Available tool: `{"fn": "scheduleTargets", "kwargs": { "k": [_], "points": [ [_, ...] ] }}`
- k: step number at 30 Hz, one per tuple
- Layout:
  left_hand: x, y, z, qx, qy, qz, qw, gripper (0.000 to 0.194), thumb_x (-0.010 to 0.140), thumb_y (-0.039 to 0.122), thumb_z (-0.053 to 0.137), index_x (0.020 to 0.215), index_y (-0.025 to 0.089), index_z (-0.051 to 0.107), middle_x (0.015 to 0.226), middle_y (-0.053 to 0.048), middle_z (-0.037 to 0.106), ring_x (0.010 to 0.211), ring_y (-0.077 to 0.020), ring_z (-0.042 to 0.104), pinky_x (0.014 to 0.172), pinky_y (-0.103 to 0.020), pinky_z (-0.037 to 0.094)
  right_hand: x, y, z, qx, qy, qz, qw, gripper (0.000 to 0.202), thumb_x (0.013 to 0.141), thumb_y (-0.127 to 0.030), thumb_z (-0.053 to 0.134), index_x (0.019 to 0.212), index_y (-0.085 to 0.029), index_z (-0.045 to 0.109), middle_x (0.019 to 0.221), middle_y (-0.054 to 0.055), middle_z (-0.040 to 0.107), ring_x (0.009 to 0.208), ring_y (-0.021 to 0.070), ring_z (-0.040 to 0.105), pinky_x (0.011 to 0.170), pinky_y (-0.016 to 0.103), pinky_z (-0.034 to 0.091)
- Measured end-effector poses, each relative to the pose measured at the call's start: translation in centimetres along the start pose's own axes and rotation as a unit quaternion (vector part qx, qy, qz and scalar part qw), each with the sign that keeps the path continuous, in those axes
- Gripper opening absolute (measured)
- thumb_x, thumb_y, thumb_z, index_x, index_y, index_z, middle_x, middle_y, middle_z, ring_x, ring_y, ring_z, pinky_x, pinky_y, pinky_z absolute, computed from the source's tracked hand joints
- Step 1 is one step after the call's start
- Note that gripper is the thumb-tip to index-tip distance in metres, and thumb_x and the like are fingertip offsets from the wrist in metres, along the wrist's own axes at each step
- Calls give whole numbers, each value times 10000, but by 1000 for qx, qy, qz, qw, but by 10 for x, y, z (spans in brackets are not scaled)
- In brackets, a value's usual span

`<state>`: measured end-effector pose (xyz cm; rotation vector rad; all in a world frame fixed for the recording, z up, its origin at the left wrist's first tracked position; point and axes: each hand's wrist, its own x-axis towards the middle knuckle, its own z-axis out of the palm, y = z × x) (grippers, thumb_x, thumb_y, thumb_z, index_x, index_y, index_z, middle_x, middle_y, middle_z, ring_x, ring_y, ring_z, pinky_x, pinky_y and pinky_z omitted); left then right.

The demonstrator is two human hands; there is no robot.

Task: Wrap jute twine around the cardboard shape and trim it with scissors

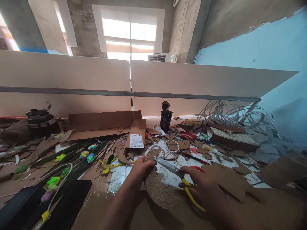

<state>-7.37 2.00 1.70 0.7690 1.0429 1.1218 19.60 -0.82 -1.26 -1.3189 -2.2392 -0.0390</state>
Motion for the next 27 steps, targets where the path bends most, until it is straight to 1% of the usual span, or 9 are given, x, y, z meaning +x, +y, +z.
{"fn": "scheduleTargets", "kwargs": {
  "k": [3, 5, 8, 10, 14, 17, 20, 22, 27],
  "points": [
    [-2, 2, 0, 2, 0, 1, 1000, 252, 548, 237, 756, 762, 156, 649, 555, -9, 650, 474, -128, 558, 483, -223, 447, -1, 3, 2, 2, 0, -12, 1000, 387, 839, -315, 690, 1219, -246, 656, 1104, 91, 767, 939, 283, 743, 771, 366, 593],
    [-3, 2, 1, 2, 0, 2, 1000, 252, 549, 243, 762, 755, 158, 645, 558, -9, 648, 475, -128, 560, 487, -224, 444, -2, 5, 4, 5, -6, -11, 1000, 395, 846, -350, 687, 1225, -244, 662, 1098, 93, 772, 937, 283, 747, 760, 361, 596],
    [-3, 2, 1, 4, 0, 0, 1000, 245, 547, 245, 771, 735, 161, 639, 553, -7, 642, 468, -125, 550, 484, -226, 435, -2, 1, 1, 14, -19, 19, 1000, 390, 850, -390, 672, 1215, -251, 672, 1059, 90, 778, 889, 276, 747, 724, 351, 589],
    [-3, 2, 1, 8, 2, 2, 1000, 231, 550, 242, 767, 727, 161, 643, 553, -8, 642, 468, -125, 547, 484, -227, 430, -1, -5, -4, 22, -33, 43, 998, 393, 853, -410, 663, 1215, -256, 664, 1065, 89, 771, 901, 284, 736, 722, 358, 580],
    [-3, 2, 3, 24, 12, 7, 1000, 205, 537, 212, 734, 719, 150, 663, 541, -10, 640, 461, -128, 542, 466, -226, 419, 6, -17, -16, 56, -63, 42, 996, 347, 842, -365, 662, 1171, -254, 645, 1081, 80, 740, 939, 277, 699, 776, 363, 547],
    [-4, 2, 5, 27, 11, 5, 1000, 204, 529, 184, 714, 726, 145, 675, 549, -11, 651, 464, -132, 552, 469, -228, 433, 10, -18, -19, 68, -80, 39, 994, 316, 843, -350, 671, 1142, -251, 638, 1078, 76, 727, 939, 266, 681, 800, 357, 523],
    [-6, 3, 6, 28, 1, 5, 1000, 182, 533, 164, 710, 711, 149, 673, 547, -8, 652, 471, -133, 561, 477, -224, 441, 10, -15, -14, 61, -76, 49, 994, 402, 836, -419, 704, 1194, -250, 630, 1121, 87, 726, 970, 284, 684, 802, 363, 523],
    [-6, 3, 6, 25, -5, 6, 1000, 171, 540, 166, 721, 703, 150, 673, 537, -2, 644, 472, -128, 558, 481, -218, 439, 9, -12, -11, 51, -72, 54, 995, 439, 820, -435, 727, 1211, -256, 637, 1134, 84, 735, 973, 290, 695, 791, 360, 529],
    [-4, 1, 4, 7, -14, 5, 1000, 233, 545, 186, 765, 761, 134, 696, 568, -8, 653, 490, -122, 565, 501, -211, 444, 6, -11, -7, 24, -48, 46, 997, 405, 832, -416, 707, 1206, -266, 674, 1079, 75, 767, 899, 274, 725, 710, 321, 535]
  ]
}}
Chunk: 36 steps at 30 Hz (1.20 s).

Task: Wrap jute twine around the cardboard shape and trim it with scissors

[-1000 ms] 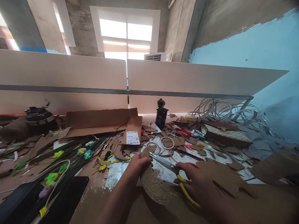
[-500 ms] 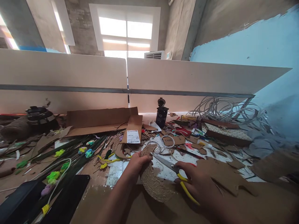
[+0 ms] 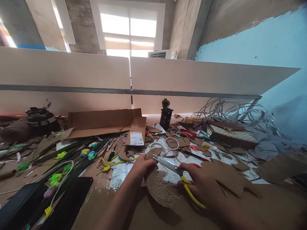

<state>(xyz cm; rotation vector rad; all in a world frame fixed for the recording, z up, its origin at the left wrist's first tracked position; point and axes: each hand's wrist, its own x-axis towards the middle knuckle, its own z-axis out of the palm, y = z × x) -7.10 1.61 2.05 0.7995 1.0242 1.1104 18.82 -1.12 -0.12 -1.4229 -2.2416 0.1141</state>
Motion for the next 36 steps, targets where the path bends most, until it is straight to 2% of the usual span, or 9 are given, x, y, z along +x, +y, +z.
{"fn": "scheduleTargets", "kwargs": {
  "k": [5, 12, 18, 21, 25, 28, 32, 36],
  "points": [
    [1, 0, -2, 4, 5, -10, 1000, 224, 550, 209, 765, 746, 147, 674, 566, -14, 652, 492, -141, 578, 505, -235, 465, -2, 4, 2, 3, -5, 3, 1000, 418, 866, -456, 655, 1223, -241, 683, 1019, 88, 770, 809, 259, 718, 662, 320, 530],
    [-1, 0, 2, 25, 1, 4, 1000, 201, 552, 173, 736, 747, 140, 701, 575, -10, 655, 493, -129, 563, 500, -223, 441, 3, -2, -3, 29, -14, -11, 999, 402, 824, -415, 693, 1201, -275, 670, 1067, 73, 731, 904, 265, 688, 746, 332, 524],
    [-1, -2, 3, 24, -13, 14, 1000, 206, 535, 176, 745, 732, 146, 696, 560, 1, 636, 489, -125, 553, 500, -222, 430, 3, -3, -2, -12, -2, -3, 1000, 411, 813, -443, 725, 1188, -280, 680, 1053, 66, 757, 888, 282, 702, 726, 339, 529],
    [3, -4, 0, 26, -13, 10, 1000, 226, 537, 198, 764, 743, 148, 685, 575, -4, 647, 498, -132, 567, 510, -230, 438, 0, -4, 0, -15, 2, 4, 1000, 424, 847, -467, 695, 1225, -277, 675, 1053, 68, 773, 897, 285, 716, 704, 333, 532],
    [7, -6, -6, 31, 1, 2, 1000, 240, 545, 229, 799, 736, 140, 684, 573, -17, 656, 497, -144, 579, 503, -238, 426, -2, -1, -2, -9, 5, 23, 1000, 403, 874, -471, 655, 1230, -283, 670, 990, 55, 778, 804, 253, 715, 643, 302, 516],
    [7, -1, -11, 16, 16, 3, 1000, 273, 566, 263, 810, 782, 139, 697, 642, -37, 699, 544, -156, 616, 540, -246, 454, 1, 6, -9, -43, 22, 19, 999, 379, 856, -475, 648, 1170, -268, 693, 854, 53, 761, 691, 240, 685, 592, 293, 476],
    [3, 10, -16, -44, 46, 29, 998, 319, 551, 264, 833, 807, 150, 678, 686, -41, 719, 604, -171, 640, 588, -258, 480, 6, 11, -19, -94, -19, -3, 995, 310, 781, -313, 665, 1085, -290, 720, 753, 37, 735, 669, 243, 667, 566, 280, 414],
    [0, 13, -15, -57, 37, 36, 997, 343, 542, 280, 857, 801, 153, 671, 644, -12, 687, 577, -141, 606, 575, -237, 460, 9, 7, -21, -96, -76, -12, 992, 366, 766, -179, 586, 1087, -287, 724, 856, 49, 750, 783, 256, 698, 629, 286, 428]
  ]
}}
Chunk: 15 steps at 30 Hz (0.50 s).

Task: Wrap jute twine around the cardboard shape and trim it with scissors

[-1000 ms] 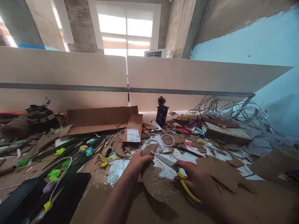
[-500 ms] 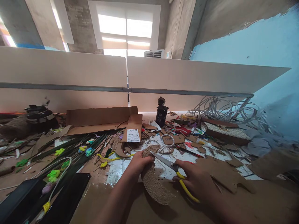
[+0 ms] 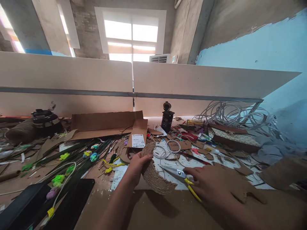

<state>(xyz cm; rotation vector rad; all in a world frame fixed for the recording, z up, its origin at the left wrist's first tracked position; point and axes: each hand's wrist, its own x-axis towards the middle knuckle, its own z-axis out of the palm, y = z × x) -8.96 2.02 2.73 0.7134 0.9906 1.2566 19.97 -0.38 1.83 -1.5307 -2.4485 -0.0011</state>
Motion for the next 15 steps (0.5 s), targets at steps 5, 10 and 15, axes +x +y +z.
{"fn": "scheduleTargets", "kwargs": {
  "k": [5, 10, 15],
  "points": [
    [-3, -7, 7, 18, -32, 1, 999, 333, 548, 288, 870, 786, 154, 679, 658, -18, 702, 583, -140, 608, 585, -236, 463, 15, -13, -19, 57, -23, -7, 998, 299, 889, -269, 500, 1048, -279, 753, 977, 79, 749, 854, 272, 705, 681, 324, 467],
    [-3, -14, 18, 22, -50, 14, 998, 390, 506, 292, 891, 820, 149, 709, 691, -40, 724, 602, -170, 627, 612, -265, 481, 49, -45, -33, 336, 15, 23, 941, 303, 909, -441, 553, 1026, -229, 734, 1032, 71, 747, 931, 248, 684, 762, 325, 506],
    [-3, -17, 23, 38, -49, 34, 998, 404, 490, 340, 920, 772, 146, 704, 615, -11, 660, 548, -141, 569, 585, -251, 444, 77, -70, -5, 498, 1, 64, 865, 312, 766, -484, 710, 810, -178, 669, 783, 35, 683, 760, 209, 618, 698, 314, 460]
  ]
}}
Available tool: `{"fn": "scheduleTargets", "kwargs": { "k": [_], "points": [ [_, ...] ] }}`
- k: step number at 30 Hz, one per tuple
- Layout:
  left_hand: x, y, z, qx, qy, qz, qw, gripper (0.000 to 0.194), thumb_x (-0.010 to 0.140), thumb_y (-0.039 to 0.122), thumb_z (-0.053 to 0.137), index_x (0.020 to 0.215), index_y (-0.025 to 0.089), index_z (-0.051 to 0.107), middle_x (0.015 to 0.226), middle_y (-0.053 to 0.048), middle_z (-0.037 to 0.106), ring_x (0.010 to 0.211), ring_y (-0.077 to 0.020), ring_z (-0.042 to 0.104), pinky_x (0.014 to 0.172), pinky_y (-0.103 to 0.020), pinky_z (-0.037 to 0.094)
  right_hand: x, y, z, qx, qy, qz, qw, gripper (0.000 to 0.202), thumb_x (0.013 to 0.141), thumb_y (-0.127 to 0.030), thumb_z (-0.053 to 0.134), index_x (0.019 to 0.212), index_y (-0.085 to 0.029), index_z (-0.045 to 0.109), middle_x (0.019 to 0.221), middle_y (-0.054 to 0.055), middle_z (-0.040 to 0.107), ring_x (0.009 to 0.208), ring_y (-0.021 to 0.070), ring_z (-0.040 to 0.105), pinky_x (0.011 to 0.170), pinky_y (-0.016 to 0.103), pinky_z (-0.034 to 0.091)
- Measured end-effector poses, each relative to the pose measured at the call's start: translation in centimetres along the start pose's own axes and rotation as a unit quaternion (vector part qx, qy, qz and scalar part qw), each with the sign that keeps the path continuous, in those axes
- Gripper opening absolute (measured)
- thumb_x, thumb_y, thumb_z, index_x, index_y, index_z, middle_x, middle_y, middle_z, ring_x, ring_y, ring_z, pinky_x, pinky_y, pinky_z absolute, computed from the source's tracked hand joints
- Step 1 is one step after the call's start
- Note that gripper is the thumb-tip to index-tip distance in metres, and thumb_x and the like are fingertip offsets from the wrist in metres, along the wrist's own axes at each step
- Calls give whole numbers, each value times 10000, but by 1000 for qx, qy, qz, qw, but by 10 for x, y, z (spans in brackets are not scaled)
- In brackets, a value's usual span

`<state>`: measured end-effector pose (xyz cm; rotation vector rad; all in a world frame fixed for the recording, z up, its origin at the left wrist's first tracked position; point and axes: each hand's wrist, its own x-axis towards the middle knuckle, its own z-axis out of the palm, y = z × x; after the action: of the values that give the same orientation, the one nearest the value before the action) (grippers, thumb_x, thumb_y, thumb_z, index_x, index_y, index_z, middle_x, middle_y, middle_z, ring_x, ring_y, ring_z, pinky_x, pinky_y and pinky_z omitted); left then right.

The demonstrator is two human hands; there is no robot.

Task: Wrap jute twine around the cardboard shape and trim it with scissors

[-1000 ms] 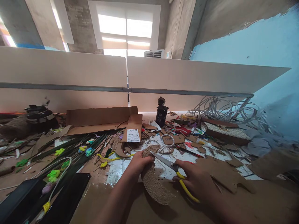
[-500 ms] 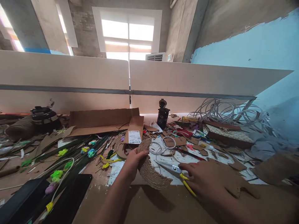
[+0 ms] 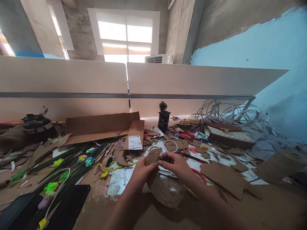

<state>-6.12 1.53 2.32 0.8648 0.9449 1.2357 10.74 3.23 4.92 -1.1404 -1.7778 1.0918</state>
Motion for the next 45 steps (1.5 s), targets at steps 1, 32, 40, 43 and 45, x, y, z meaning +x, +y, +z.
{"fn": "scheduleTargets", "kwargs": {
  "k": [1, 32, 40, 43, 45],
  "points": [
    [0, 0, 0, 6, 1, 6, 1000, 400, 501, 348, 919, 773, 145, 707, 610, -6, 652, 547, -135, 559, 585, -247, 438, 2, 4, 5, 23, 7, 6, 1000, 316, 740, -481, 730, 774, -179, 645, 744, 21, 653, 726, 196, 592, 677, 307, 444],
    [-3, -12, 9, 7, -7, -17, 1000, 318, 571, 264, 892, 830, 140, 754, 638, -10, 671, 535, -122, 539, 568, -231, 430, -1, 28, 4, 167, -9, 52, 985, 317, 693, -473, 781, 737, -180, 665, 700, 5, 613, 652, 159, 508, 623, 285, 383],
    [-2, -12, 12, -36, -9, -21, 999, 442, 463, 343, 954, 785, 134, 734, 613, -15, 660, 524, -128, 537, 549, -237, 423, 1, 36, 6, 197, -45, 45, 978, 451, 705, -614, 781, 747, -188, 640, 685, -2, 598, 617, 143, 494, 583, 269, 362],
    [-3, -13, 14, -21, -3, -10, 1000, 455, 472, 401, 960, 756, 131, 728, 592, -13, 641, 511, -115, 511, 537, -229, 402, 2, 38, 7, 196, -42, 52, 978, 466, 706, -641, 772, 786, -197, 652, 747, 20, 643, 664, 163, 535, 584, 271, 361],
    [-3, -13, 15, -8, -3, -9, 1000, 470, 460, 416, 966, 744, 130, 723, 585, -12, 635, 509, -112, 503, 527, -226, 391, 2, 38, 8, 200, -37, 60, 977, 462, 700, -625, 782, 818, -193, 668, 800, 36, 677, 700, 177, 565, 599, 275, 369]
  ]
}}
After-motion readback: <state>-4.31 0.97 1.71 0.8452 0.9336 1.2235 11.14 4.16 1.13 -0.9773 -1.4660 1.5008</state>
